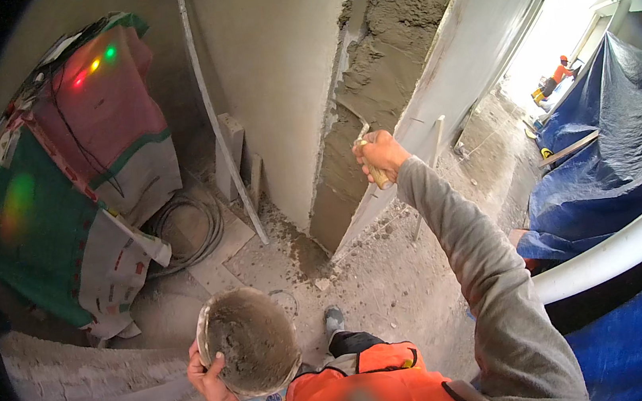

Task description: The person applies plaster to a wall using a trowel and a bucket. They scoop plaster from the bucket and spread it onto the wall, then smooth the surface with a trowel. The person repeats this process across different sections of the wall.

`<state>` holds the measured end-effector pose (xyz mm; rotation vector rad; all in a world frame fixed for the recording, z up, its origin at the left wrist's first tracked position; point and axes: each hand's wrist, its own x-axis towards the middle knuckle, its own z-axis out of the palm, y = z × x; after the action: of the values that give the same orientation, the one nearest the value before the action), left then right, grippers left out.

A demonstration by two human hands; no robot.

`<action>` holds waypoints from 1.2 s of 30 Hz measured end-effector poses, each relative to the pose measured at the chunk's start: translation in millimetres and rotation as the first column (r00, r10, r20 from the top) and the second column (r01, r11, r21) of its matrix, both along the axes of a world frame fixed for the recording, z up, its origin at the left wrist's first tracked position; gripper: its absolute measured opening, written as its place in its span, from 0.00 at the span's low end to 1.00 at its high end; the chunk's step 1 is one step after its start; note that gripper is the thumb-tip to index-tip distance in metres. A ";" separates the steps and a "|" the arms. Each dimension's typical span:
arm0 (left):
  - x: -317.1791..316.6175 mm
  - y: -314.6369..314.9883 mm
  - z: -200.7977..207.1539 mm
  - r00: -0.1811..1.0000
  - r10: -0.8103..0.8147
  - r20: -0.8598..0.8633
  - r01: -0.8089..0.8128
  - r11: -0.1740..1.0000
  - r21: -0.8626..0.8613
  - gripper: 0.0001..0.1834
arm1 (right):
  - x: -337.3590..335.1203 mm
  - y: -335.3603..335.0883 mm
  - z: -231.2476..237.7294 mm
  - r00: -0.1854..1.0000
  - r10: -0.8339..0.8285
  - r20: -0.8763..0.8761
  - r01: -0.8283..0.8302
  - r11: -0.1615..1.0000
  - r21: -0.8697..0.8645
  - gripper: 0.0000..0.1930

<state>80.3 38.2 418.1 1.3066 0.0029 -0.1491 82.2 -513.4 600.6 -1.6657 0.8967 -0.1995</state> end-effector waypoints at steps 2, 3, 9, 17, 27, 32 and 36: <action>1.5 -0.1 0.8 1.000 -0.002 -0.008 0.002 1.000 -0.014 0.17 | 5.0 0.8 16.2 0.999 -0.009 0.033 0.008 1.000 0.024 0.05; 1.5 -0.3 1.5 1.000 -0.006 -0.015 0.006 1.000 -0.019 0.17 | 6.4 0.5 25.1 0.999 -0.011 0.036 0.011 1.000 0.010 0.04; 0.4 -1.6 11.2 0.999 -0.017 -0.027 0.018 1.000 0.020 0.19 | 5.2 -5.4 76.9 0.999 -0.025 -0.032 0.024 0.999 -0.034 0.06; 2.0 0.2 6.1 0.999 -0.012 -0.035 0.011 1.000 -0.029 0.19 | 0.8 -1.9 104.7 1.000 -0.026 0.001 0.026 1.000 0.017 0.09; 11.1 -7.1 10.9 0.999 -0.038 -0.037 0.037 0.999 -0.022 0.18 | -17.7 -1.2 135.9 0.997 -0.023 0.080 0.020 0.999 0.044 0.08; 12.9 -15.5 11.7 0.997 -0.042 -0.058 0.040 0.999 -0.027 0.14 | -29.3 0.1 158.7 0.996 -0.003 0.092 0.004 1.000 -0.012 0.07; 14.9 -19.2 5.7 0.997 -0.072 0.001 0.072 0.997 0.032 0.13 | -41.8 -1.0 183.3 0.990 0.019 0.139 -0.017 1.000 -0.016 0.06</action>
<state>95.3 19.0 423.8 1.3398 -0.0435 -0.2098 40.4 -514.4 783.8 -1.6513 0.7768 -0.3074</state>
